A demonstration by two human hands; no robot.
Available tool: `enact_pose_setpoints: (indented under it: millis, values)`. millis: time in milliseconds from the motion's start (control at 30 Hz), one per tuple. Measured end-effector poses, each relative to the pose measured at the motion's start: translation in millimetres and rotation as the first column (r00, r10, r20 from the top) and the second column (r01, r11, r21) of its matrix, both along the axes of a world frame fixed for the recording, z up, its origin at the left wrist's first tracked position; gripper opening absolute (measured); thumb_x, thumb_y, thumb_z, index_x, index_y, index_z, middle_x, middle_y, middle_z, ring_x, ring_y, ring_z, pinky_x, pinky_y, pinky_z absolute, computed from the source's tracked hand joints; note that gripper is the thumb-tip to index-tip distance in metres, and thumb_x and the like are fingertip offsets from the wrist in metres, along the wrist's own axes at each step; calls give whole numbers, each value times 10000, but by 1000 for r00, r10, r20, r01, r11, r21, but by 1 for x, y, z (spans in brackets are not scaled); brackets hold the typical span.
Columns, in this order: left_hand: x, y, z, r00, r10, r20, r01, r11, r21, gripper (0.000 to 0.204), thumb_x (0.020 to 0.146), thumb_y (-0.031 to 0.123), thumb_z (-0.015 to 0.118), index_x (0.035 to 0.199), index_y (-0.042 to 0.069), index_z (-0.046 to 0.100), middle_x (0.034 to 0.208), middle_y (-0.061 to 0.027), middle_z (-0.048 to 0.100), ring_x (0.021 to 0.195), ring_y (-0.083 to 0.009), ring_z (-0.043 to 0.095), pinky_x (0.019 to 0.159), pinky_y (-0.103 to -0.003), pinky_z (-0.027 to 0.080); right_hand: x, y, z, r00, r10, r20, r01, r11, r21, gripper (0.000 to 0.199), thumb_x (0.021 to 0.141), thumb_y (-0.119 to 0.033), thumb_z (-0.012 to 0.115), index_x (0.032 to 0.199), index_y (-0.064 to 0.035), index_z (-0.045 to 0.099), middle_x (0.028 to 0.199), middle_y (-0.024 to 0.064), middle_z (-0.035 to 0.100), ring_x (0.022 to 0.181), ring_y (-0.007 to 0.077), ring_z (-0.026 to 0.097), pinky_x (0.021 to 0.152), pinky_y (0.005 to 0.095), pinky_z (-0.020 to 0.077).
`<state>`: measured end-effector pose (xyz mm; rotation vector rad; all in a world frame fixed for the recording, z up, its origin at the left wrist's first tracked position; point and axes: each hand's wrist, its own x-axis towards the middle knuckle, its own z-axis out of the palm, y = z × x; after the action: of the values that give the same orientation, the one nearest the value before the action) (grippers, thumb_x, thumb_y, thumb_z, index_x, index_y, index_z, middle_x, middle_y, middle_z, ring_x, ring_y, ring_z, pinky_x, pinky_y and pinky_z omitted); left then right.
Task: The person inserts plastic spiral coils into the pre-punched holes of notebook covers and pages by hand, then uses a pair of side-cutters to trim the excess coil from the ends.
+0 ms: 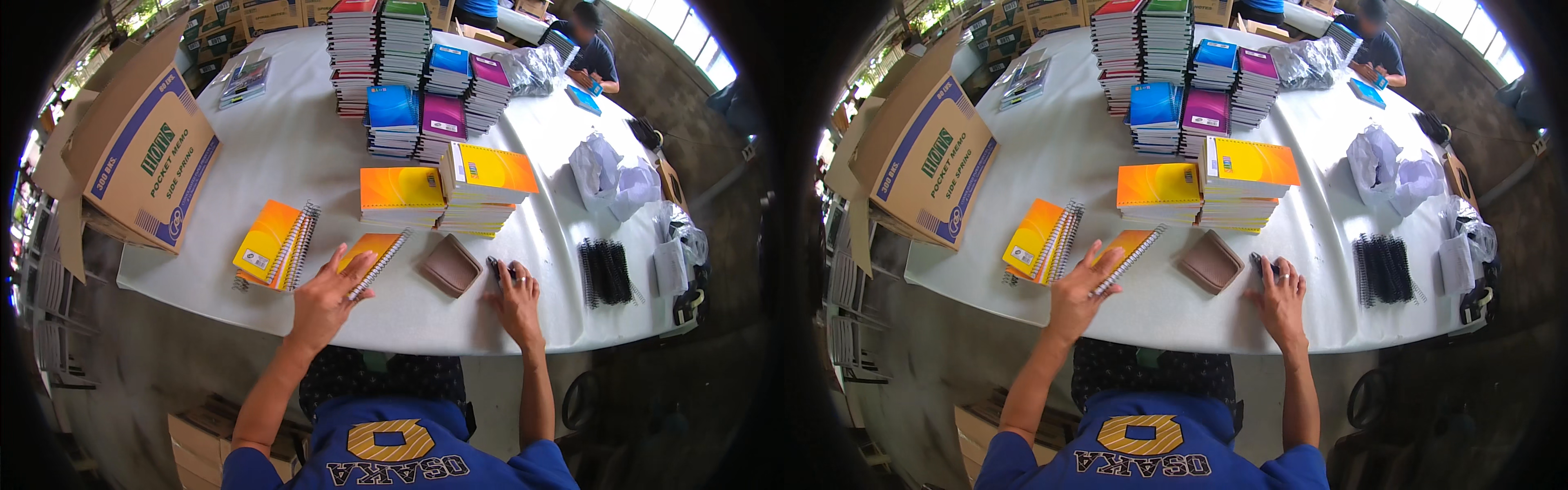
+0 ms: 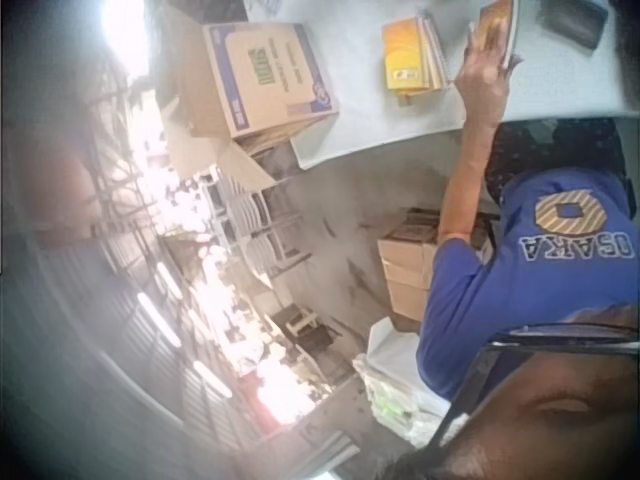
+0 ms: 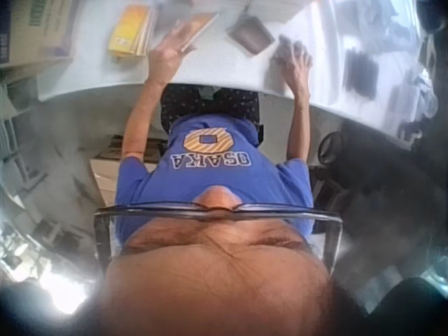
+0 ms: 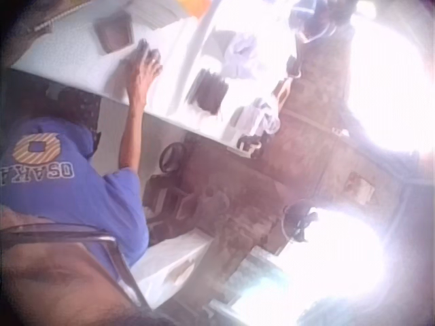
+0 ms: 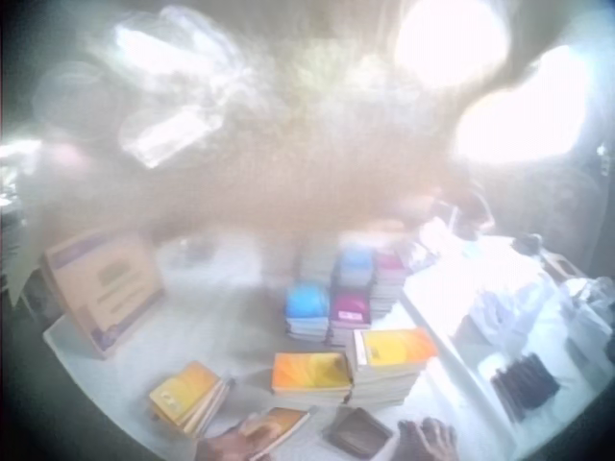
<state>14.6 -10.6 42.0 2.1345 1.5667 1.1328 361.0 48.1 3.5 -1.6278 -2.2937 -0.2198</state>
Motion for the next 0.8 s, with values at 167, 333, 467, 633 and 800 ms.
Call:
enact_pose_setpoints:
  millis: [167, 333, 467, 633, 800]
  values:
    - [24, -13, -36, 890, 165, -425, -140, 986, 90, 648, 892, 356, 657, 1446, 73, 473, 1418, -71, 560, 1335, -348, 488, 1038, -481, 432, -11, -14, -6, 961, -34, -275, 49, 998, 47, 571, 789, 36, 650, 1342, -71, 556, 1094, 166, 553, 1064, 342, 542, 937, 443, 453]
    - [39, -15, -35, 893, 201, -402, -196, 979, 56, 632, 920, 346, 623, 1452, 52, 451, 1443, -78, 535, 1336, -345, 484, 1036, -504, 424, -92, -66, 34, 774, 363, -519, -446, 894, -41, 389, 840, -140, 741, 1210, -80, 635, 1037, 121, 583, 927, 298, 608, 789, 418, 520]
    - [38, -16, -32, 889, 225, -400, -213, 974, 75, 627, 915, 296, 641, 1456, 50, 441, 1434, -75, 544, 1326, -340, 497, 1037, -505, 421, -113, -59, 37, 757, 450, -474, -504, 864, 16, 394, 849, -169, 738, 1220, -88, 631, 1020, 105, 577, 912, 282, 602, 764, 405, 508]
    - [38, -16, -30, 906, 232, -354, -220, 973, 74, 642, 887, 239, 676, 1460, 63, 443, 1410, -67, 567, 1297, -327, 529, 1030, -506, 423, -117, -52, 36, 726, 488, -485, -566, 824, -18, 309, 917, -191, 683, 1195, -64, 639, 960, 79, 599, 841, 215, 617, 711, 353, 517]
    - [29, -19, -28, 916, 234, -326, -214, 972, 94, 712, 804, 134, 729, 1463, 124, 461, 1429, -38, 553, 1321, -304, 511, 1073, -519, 385, -113, -31, 56, 558, -218, -801, -758, 259, -599, 274, 1008, -199, 582, 1155, 27, 629, 917, 70, 641, 798, 114, 629, 686, 288, 523]
